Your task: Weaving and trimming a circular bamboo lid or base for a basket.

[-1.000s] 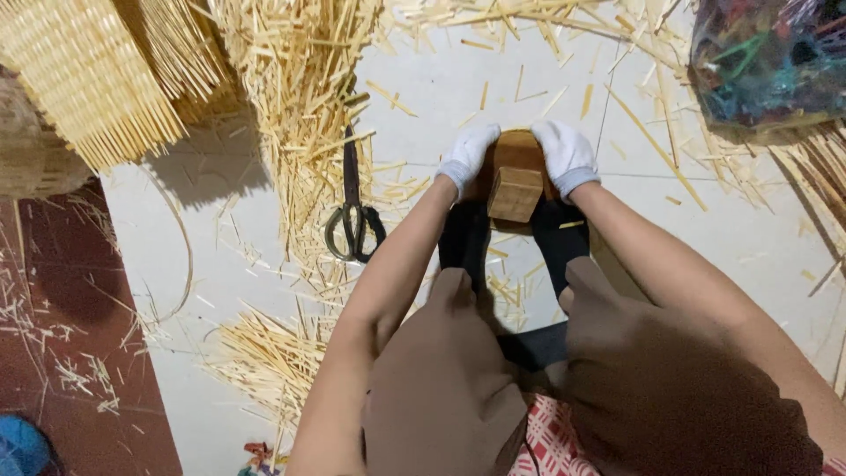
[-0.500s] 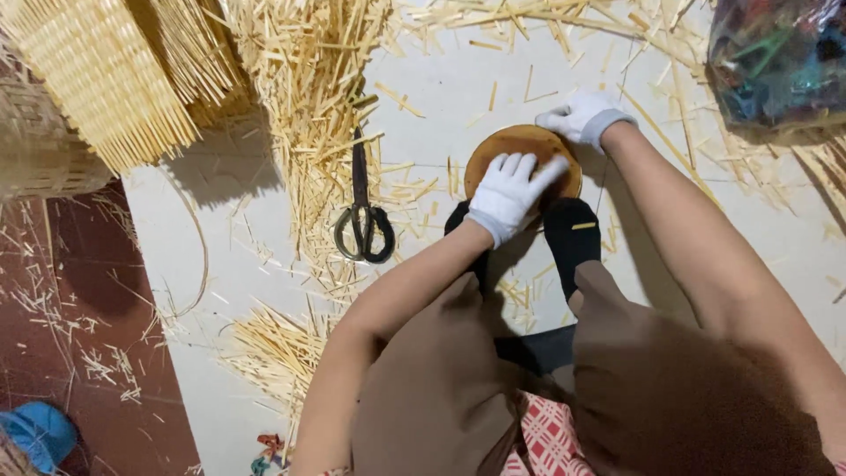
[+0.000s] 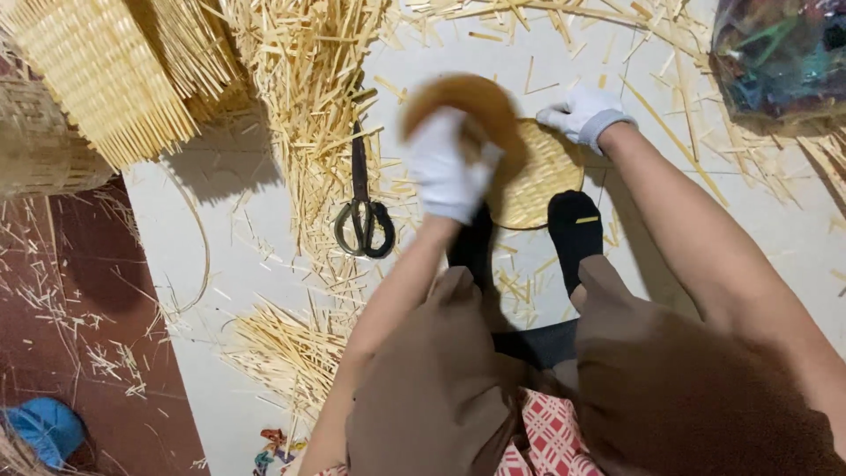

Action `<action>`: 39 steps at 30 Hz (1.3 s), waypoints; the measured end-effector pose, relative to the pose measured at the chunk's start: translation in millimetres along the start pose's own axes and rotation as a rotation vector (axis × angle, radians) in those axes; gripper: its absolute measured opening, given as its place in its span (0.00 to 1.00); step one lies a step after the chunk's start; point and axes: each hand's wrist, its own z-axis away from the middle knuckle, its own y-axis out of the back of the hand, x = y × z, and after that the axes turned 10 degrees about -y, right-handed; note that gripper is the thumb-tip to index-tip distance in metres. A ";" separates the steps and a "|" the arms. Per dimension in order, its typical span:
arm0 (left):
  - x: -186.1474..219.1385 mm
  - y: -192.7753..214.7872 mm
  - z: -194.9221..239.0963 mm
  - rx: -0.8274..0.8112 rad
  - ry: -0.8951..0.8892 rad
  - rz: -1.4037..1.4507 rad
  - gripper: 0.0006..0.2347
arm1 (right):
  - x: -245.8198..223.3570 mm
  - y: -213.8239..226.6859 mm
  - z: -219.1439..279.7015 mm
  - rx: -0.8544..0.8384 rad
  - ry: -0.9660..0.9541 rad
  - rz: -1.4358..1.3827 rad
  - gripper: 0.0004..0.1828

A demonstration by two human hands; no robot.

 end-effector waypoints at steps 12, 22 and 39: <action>-136.6 14.5 34.5 0.176 0.306 -0.781 0.31 | -9.0 -4.7 -10.9 0.060 0.225 -0.097 0.19; -129.0 -123.3 -49.9 -0.491 0.283 0.243 0.14 | -40.2 4.9 9.2 0.090 0.193 -0.106 0.14; -123.7 -118.5 -40.9 -0.494 0.223 0.180 0.13 | 13.6 5.8 24.4 0.393 0.015 0.030 0.14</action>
